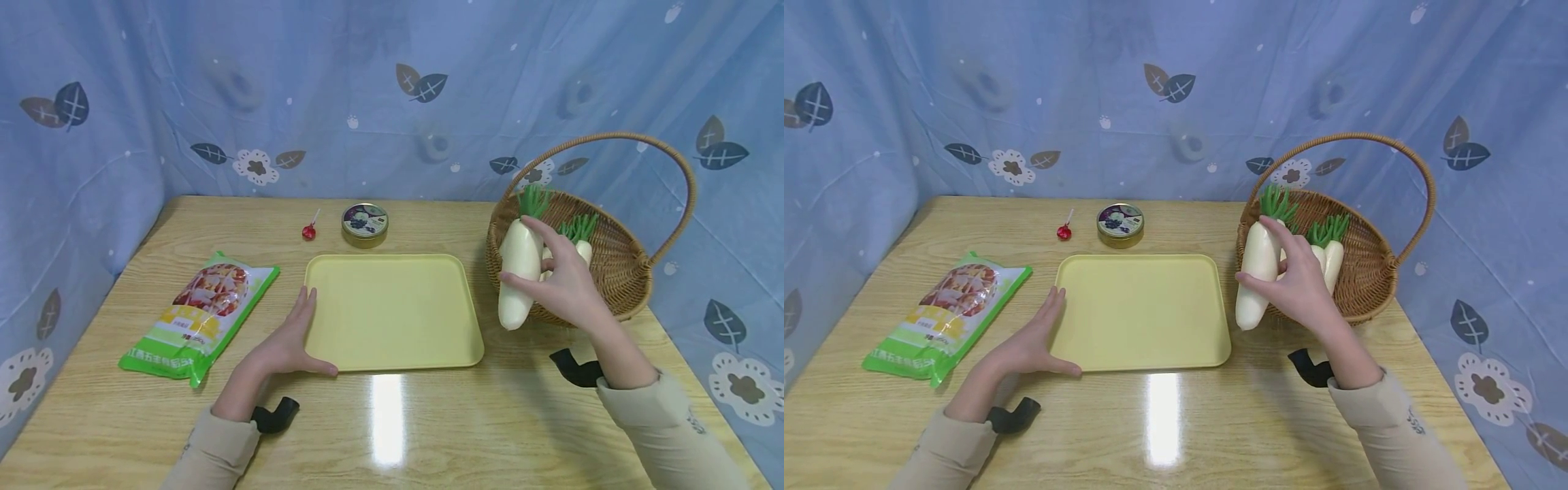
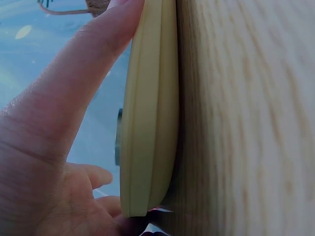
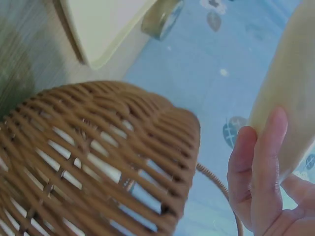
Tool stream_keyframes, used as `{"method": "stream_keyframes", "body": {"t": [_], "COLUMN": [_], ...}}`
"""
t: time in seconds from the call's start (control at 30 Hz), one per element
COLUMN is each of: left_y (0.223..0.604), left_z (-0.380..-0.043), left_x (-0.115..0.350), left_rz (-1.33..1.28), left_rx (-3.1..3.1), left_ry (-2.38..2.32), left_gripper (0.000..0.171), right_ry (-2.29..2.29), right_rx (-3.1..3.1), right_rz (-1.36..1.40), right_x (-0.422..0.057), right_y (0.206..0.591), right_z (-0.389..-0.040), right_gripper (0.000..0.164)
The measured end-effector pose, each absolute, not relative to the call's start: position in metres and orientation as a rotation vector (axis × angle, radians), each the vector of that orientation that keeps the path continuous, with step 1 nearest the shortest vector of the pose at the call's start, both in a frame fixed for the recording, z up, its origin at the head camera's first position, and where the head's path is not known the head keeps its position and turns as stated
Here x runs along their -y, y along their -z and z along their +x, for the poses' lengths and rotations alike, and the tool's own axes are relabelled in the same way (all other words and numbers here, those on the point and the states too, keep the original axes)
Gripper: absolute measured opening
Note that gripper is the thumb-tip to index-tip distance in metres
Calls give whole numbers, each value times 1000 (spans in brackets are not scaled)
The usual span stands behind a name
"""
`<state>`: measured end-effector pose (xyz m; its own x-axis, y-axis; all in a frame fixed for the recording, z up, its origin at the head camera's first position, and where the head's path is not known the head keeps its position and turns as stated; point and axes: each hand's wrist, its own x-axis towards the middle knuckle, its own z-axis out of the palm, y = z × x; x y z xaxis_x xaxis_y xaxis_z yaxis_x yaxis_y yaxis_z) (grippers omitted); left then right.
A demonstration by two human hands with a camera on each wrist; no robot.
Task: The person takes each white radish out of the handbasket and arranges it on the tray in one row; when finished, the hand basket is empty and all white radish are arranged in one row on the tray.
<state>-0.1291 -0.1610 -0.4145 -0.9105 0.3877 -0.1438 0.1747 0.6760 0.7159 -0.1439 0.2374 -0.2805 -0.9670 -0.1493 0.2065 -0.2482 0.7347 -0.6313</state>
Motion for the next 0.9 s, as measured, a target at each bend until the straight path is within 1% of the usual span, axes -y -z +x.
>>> {"method": "stream_keyframes", "body": {"t": [0.33, 0.57, 0.9], "left_y": [415, 415, 415], "left_z": [-129, -129, -129], "left_x": [161, 161, 161], "left_rz": [446, 441, 444], "left_rx": [-2607, -2608, -2613], "left_ry": [-1071, -1065, -1071], "left_gripper": [138, 138, 139], "right_ry": [-1053, -1090, -1119], "right_rx": [2771, 2708, 2783], "right_rz": [404, 511, 511], "right_x": [-219, -208, -193], "right_y": [286, 293, 302], "right_z": [-143, -148, -150], "right_gripper": [82, 82, 84]}}
